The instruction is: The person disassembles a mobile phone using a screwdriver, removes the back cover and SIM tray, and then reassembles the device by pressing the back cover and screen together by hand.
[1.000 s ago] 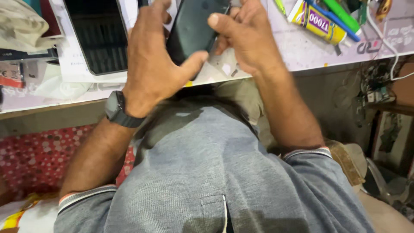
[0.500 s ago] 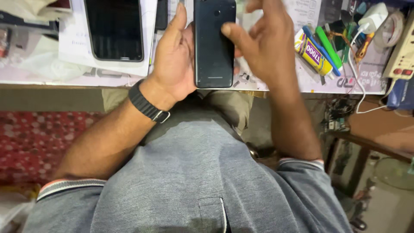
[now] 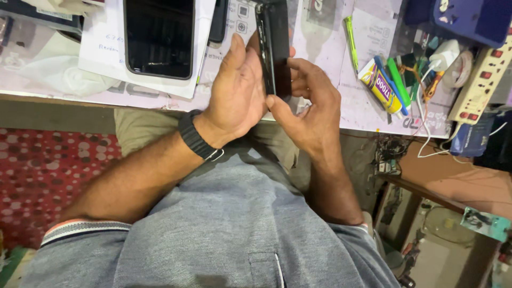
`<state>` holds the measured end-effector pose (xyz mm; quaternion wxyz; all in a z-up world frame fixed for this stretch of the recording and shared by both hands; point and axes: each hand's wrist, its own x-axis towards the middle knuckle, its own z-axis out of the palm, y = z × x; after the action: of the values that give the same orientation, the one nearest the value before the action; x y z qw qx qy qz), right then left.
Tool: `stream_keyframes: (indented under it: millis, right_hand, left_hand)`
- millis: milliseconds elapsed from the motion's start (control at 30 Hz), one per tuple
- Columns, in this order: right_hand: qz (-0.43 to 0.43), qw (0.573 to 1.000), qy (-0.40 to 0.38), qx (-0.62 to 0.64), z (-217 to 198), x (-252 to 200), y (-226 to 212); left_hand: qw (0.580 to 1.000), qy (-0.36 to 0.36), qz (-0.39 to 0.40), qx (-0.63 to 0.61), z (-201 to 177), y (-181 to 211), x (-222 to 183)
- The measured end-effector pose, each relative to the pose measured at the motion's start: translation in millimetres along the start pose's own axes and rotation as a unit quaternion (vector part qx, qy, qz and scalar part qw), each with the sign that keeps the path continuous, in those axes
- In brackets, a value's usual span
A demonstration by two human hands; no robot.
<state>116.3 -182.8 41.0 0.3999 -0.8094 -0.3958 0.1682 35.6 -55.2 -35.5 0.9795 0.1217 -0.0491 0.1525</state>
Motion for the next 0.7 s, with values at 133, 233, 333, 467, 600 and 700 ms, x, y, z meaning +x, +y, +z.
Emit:
stream_keyframes:
  millis: [133, 233, 333, 467, 600, 700]
  right_hand:
    - [0.016, 0.996, -0.011, 0.086, -4.6, -2.5, 11.1]
    - [0.014, 0.995, -0.006, 0.103, -5.2, -2.8, 18.0]
    - [0.001, 0.996, 0.004, 0.088, -3.6, -4.4, 21.9]
    - [0.013, 0.992, -0.001, 0.125, -6.1, -5.5, 28.0]
    - [0.041, 0.978, -0.022, 0.201, -8.7, -3.9, 33.9]
    - [0.035, 0.974, -0.031, 0.222, -11.2, -3.6, 36.0]
  left_hand:
    - [1.0, -0.006, -0.006, 0.0, 4.5, 0.5, 1.4]
    - [1.0, -0.016, -0.004, -0.007, 7.9, 0.9, 3.9]
    - [1.0, -0.012, -0.001, 0.008, 11.0, 0.3, 4.9]
    - [0.999, -0.02, 0.015, 0.022, 11.2, -0.5, 6.0]
    - [1.0, -0.002, 0.02, 0.009, 14.5, -1.2, 7.7]
    - [1.0, -0.009, 0.022, -0.01, 16.1, -0.8, 9.9]
